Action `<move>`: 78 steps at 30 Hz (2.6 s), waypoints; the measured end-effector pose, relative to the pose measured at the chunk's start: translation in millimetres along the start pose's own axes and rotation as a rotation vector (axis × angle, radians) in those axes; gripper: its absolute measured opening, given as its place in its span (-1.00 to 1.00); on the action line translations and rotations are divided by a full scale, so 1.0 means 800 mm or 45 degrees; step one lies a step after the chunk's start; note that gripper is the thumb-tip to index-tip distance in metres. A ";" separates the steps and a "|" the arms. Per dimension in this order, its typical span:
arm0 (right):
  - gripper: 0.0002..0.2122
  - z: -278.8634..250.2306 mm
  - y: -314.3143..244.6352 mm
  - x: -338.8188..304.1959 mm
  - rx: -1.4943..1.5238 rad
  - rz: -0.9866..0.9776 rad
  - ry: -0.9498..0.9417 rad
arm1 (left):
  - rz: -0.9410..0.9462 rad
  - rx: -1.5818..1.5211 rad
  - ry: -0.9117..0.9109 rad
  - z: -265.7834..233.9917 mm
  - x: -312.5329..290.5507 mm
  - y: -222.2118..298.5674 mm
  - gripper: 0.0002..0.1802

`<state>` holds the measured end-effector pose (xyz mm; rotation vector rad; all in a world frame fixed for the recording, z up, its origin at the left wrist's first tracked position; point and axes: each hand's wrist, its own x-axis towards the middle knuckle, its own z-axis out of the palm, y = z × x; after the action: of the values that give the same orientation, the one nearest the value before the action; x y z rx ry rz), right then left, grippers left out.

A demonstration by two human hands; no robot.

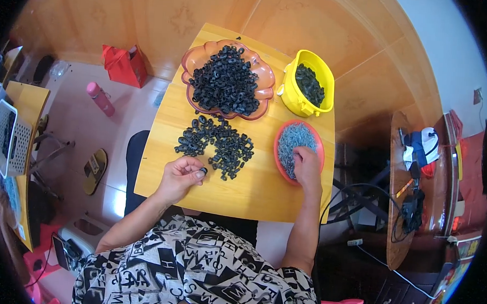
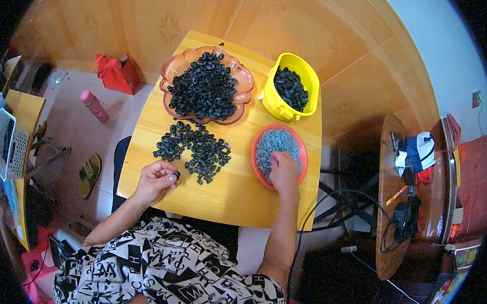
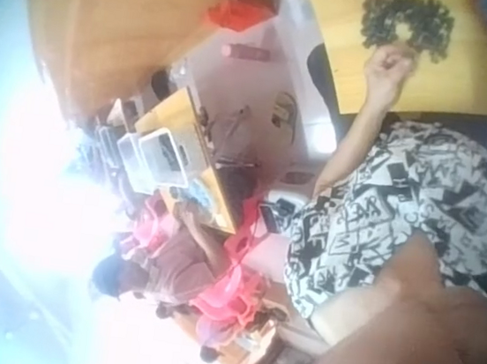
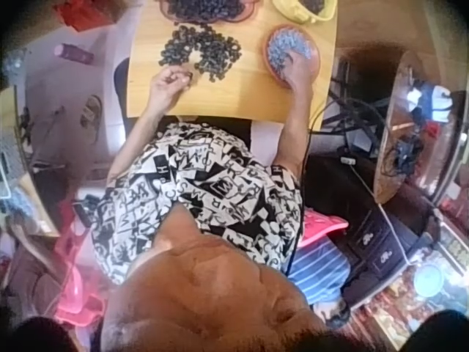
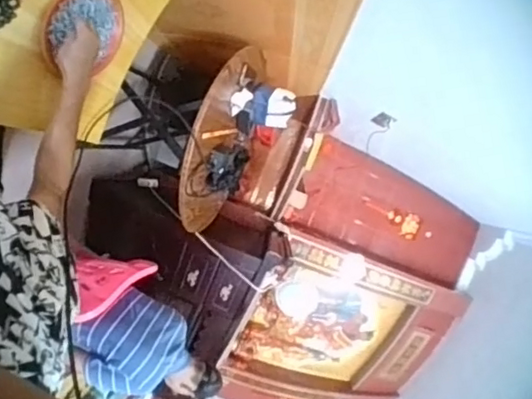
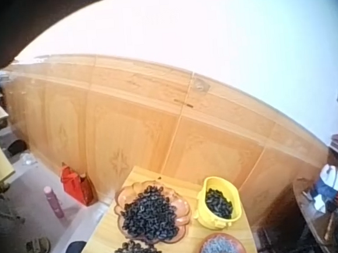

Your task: The person assembles small fasteners by picking up plastic parts and inserting metal pins into them by hand.

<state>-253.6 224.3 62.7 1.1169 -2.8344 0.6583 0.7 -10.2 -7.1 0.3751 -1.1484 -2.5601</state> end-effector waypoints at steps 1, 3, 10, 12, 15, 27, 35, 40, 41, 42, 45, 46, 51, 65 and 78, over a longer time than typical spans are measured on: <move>-0.88 -0.002 0.002 -0.001 0.010 0.007 0.043 | 0.002 -0.004 -0.009 0.000 0.000 0.000 -0.80; -0.89 -0.004 0.001 -0.002 0.021 0.015 0.086 | -0.003 -0.005 -0.002 0.001 -0.001 0.001 -0.80; -0.90 -0.004 -0.009 -0.001 0.168 0.105 0.084 | -0.012 -0.002 -0.027 -0.002 -0.003 0.000 -0.84; -0.90 -0.001 -0.011 -0.002 0.242 0.180 0.058 | -0.015 -0.008 -0.015 -0.001 -0.005 0.002 -0.83; -0.89 0.003 -0.005 -0.003 0.378 0.257 0.121 | -0.013 -0.061 -0.026 -0.002 -0.002 0.004 -0.82; -0.97 0.007 -0.049 -0.015 0.559 0.290 0.145 | -0.088 -0.235 -0.045 -0.004 -0.003 0.011 -0.82; -0.95 0.057 -0.197 -0.046 0.847 -0.010 -0.517 | -0.096 -0.225 -0.082 -0.007 -0.005 0.010 -0.80; -0.95 0.069 -0.208 -0.043 1.088 0.001 -0.701 | -0.104 -0.146 -0.109 -0.007 -0.007 0.010 -0.79; -0.94 0.070 -0.207 -0.043 1.092 -0.019 -0.681 | -0.101 -0.148 -0.110 -0.007 -0.007 0.010 -0.79; -0.94 0.069 -0.208 -0.043 1.089 -0.021 -0.682 | -0.103 -0.125 -0.113 -0.008 -0.007 0.010 -0.79; -0.93 0.068 -0.208 -0.042 1.063 -0.010 -0.732 | -0.103 -0.048 -0.112 -0.009 -0.007 0.009 -0.80; -0.92 0.067 -0.208 -0.041 1.045 -0.006 -0.758 | -0.101 0.009 -0.108 -0.009 -0.007 0.009 -0.81; -0.90 0.079 -0.204 -0.039 1.016 0.014 -0.825 | -0.061 0.107 -0.154 -0.009 -0.006 0.007 -0.82; -0.91 0.081 -0.205 -0.045 1.406 0.252 -0.833 | -0.079 0.200 -0.117 -0.007 -0.006 0.007 -0.85; -0.88 0.073 -0.192 -0.047 1.326 0.421 -0.530 | -0.052 0.058 -0.085 -0.008 -0.004 0.001 -0.86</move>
<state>-117.6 125.2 60.7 0.8646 -3.0133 2.3458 6.4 -13.9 -10.2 0.3288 -1.2370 -2.6033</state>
